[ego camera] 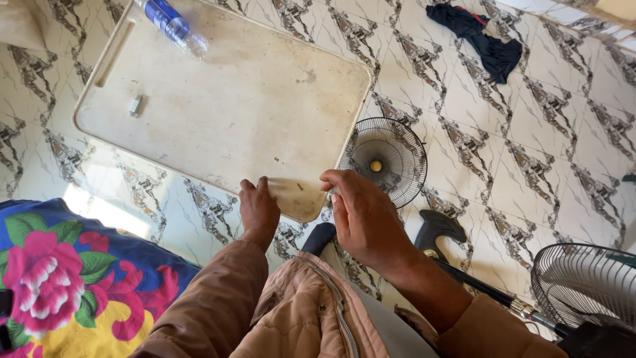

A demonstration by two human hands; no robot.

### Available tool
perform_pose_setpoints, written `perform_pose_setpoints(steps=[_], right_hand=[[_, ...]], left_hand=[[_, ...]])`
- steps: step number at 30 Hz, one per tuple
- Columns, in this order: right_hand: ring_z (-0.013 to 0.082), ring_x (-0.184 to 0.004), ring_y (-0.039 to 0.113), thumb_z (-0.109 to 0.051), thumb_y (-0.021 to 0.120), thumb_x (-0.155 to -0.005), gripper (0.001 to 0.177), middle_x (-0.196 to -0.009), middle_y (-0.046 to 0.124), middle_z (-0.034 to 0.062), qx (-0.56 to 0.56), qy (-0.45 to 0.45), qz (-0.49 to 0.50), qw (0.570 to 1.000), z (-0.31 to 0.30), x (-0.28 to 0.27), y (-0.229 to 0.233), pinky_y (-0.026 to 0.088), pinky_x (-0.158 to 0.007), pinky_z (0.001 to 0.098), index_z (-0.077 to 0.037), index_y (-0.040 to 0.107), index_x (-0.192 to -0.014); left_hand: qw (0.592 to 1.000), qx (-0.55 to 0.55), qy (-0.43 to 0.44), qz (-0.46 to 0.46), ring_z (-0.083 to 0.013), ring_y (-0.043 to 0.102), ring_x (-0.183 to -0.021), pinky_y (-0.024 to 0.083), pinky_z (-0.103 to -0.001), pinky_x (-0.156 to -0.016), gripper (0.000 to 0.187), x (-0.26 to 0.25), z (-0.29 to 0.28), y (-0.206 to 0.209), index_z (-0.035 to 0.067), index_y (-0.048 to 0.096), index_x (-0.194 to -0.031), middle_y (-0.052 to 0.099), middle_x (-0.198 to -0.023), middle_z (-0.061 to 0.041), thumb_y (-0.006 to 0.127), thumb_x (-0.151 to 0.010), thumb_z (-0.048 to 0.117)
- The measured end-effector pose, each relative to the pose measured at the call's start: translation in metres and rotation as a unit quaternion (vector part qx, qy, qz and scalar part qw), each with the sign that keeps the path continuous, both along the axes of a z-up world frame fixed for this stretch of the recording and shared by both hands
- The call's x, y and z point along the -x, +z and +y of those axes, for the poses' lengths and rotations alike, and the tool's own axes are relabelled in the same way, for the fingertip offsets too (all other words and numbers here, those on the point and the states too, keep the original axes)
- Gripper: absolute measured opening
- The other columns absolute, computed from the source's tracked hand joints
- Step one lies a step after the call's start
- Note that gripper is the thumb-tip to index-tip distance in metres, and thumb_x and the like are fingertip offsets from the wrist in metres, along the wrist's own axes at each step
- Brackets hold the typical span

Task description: The person disassembles a standing fan by removing the front grille and then uses a screwdriver to loosen and remove screws from the fan head. They detach the fan head from the stand and continue to manipulate the internal components.

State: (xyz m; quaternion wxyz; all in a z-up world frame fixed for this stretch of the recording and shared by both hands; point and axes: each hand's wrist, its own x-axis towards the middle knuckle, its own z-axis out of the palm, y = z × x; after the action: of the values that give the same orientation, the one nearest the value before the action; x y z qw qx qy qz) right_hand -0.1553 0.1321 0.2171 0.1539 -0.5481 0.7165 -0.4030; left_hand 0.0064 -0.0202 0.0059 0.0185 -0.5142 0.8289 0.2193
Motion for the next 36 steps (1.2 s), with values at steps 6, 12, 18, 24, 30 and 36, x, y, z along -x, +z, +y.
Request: perform_pose_setpoints(steps=[6, 12, 18, 24, 30, 36], right_hand=[[0.0329, -0.096, 0.071, 0.002, 0.053, -0.098, 0.027, -0.107, 0.069, 0.0157, -0.022, -0.002, -0.031, 0.999, 0.005, -0.003, -0.003, 0.057, -0.080, 0.0418, 0.000, 0.053, -0.126], [0.0324, -0.092, 0.071, 0.002, 0.052, -0.097, 0.029, -0.106, 0.070, 0.0150, -0.027, -0.046, -0.034, 0.998, 0.017, 0.001, -0.003, 0.057, -0.078, 0.0413, 0.000, 0.053, -0.127], [0.0296, -0.094, 0.074, 0.001, 0.052, -0.099, 0.029, -0.110, 0.071, 0.0152, -0.026, -0.128, -0.059, 0.990, 0.041, 0.014, -0.002, 0.058, -0.077, 0.0374, 0.000, 0.052, -0.128], [0.0284, -0.092, 0.074, 0.001, 0.052, -0.098, 0.029, -0.110, 0.071, 0.0162, -0.054, -0.210, -0.099, 0.971, 0.070, 0.016, 0.001, 0.057, -0.073, 0.0363, 0.001, 0.052, -0.127], [0.0319, -0.095, 0.073, 0.000, 0.052, -0.097, 0.030, -0.110, 0.072, 0.0164, -0.060, -0.295, -0.106, 0.948, 0.120, -0.007, -0.004, 0.057, -0.078, 0.0388, 0.002, 0.053, -0.127], [0.0316, -0.094, 0.072, -0.001, 0.052, -0.096, 0.029, -0.108, 0.073, 0.0141, -0.081, -0.418, -0.120, 0.897, 0.164, -0.034, -0.011, 0.056, -0.078, 0.0392, 0.000, 0.054, -0.124]], left_hand=[[1.000, 0.010, -0.014, -0.001, -0.0390, 0.063, -0.106, 0.055, -0.047, -0.088, 0.027, 0.000, 0.002, -0.032, 0.003, 0.065, -0.117, 0.056, -0.118, -0.019, 0.061, -0.092, -0.003], [0.995, -0.049, -0.011, 0.084, -0.0400, 0.062, -0.106, 0.052, -0.047, -0.090, 0.035, 0.018, 0.003, -0.006, 0.002, 0.064, -0.121, 0.057, -0.122, -0.021, 0.068, -0.086, -0.001], [0.981, -0.115, 0.006, 0.153, -0.0371, 0.066, -0.099, 0.052, -0.045, -0.087, 0.065, 0.064, 0.012, 0.028, 0.005, 0.056, -0.138, 0.064, -0.110, -0.020, 0.076, -0.077, -0.001], [0.873, -0.385, 0.140, 0.264, -0.0246, 0.073, -0.076, 0.065, -0.035, -0.067, 0.050, 0.098, 0.017, 0.018, -0.003, 0.061, -0.127, 0.069, -0.100, -0.019, 0.078, -0.081, 0.002], [0.820, -0.505, 0.112, 0.247, -0.0240, 0.071, -0.080, 0.065, -0.033, -0.073, 0.048, 0.121, 0.047, 0.017, -0.004, 0.060, -0.128, 0.067, -0.102, -0.016, 0.076, -0.083, 0.001], [0.794, -0.586, 0.019, 0.160, -0.0247, 0.070, -0.086, 0.065, -0.035, -0.081, 0.049, 0.147, 0.106, 0.036, -0.004, 0.057, -0.131, 0.064, -0.106, -0.015, 0.076, -0.086, 0.003]])
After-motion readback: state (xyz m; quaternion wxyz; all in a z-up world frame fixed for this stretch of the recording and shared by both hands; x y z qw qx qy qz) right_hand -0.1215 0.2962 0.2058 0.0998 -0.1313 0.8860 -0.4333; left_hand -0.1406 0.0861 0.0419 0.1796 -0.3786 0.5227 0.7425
